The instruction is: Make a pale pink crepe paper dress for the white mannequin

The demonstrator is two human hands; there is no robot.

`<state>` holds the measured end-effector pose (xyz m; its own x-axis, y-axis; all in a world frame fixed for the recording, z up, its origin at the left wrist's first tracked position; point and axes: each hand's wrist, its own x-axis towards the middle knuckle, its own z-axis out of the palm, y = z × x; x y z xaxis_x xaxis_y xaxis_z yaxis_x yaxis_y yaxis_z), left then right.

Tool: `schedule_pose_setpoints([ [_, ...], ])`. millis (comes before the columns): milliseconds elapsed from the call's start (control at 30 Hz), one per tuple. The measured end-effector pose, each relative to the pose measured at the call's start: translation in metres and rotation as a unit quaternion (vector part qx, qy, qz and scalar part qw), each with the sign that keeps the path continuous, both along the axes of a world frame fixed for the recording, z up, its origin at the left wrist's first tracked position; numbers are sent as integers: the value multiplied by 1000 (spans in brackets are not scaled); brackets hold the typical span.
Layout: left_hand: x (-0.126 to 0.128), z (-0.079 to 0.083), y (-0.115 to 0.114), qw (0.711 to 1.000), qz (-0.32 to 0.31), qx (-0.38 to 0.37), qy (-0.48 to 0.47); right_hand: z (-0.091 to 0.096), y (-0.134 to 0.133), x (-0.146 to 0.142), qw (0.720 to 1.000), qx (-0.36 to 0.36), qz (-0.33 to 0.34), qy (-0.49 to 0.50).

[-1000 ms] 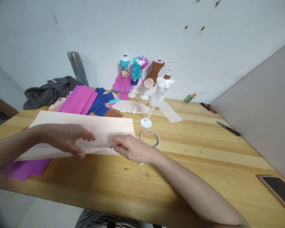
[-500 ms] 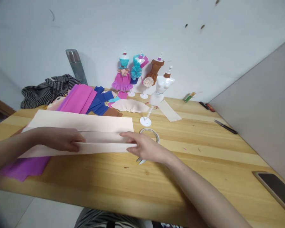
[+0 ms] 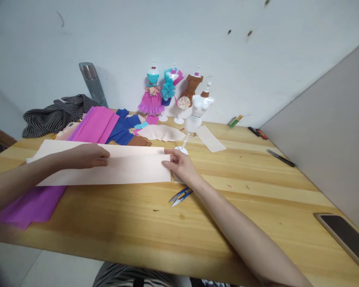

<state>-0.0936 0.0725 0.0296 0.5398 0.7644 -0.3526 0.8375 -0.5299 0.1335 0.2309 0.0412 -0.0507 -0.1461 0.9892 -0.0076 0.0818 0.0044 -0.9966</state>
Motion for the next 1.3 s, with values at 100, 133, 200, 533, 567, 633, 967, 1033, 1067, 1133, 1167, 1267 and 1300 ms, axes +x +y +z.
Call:
schedule_pose_setpoints([
  [100,-1,-6,3,999,10,29,12,-12,7,5,995,35,-13,-91],
  [133,-1,-8,3,999,16,37,12,-15,8,7,992,43,-8,-120],
  [200,0,-13,2,998,28,47,7,-16,8,8,981,60,6,-184],
  [533,6,-36,-12,997,-3,80,10,6,-8,3,857,188,37,-479],
  [567,7,-38,-15,995,-23,93,4,9,-11,5,852,197,43,-483],
  [633,8,-42,-22,991,-61,123,-8,14,-19,12,847,223,56,-480],
  [967,-10,-76,-52,971,-135,189,-47,0,-76,64,776,353,115,-511],
  [1033,-12,-82,-59,971,-126,198,-53,-4,-82,66,772,363,108,-512],
  [1067,-12,-84,-62,972,-120,196,-51,-5,-84,67,772,364,106,-510],
  [1133,-11,-86,-67,975,-104,191,-44,-7,-86,67,773,366,104,-508],
  [1167,-10,-86,-69,976,-96,191,-40,-7,-86,67,774,365,105,-507],
  [1267,-9,-84,-71,977,-81,196,-33,-7,-86,67,772,365,109,-509],
  [1300,-9,-84,-71,977,-80,197,-32,-7,-86,67,770,365,110,-511],
])
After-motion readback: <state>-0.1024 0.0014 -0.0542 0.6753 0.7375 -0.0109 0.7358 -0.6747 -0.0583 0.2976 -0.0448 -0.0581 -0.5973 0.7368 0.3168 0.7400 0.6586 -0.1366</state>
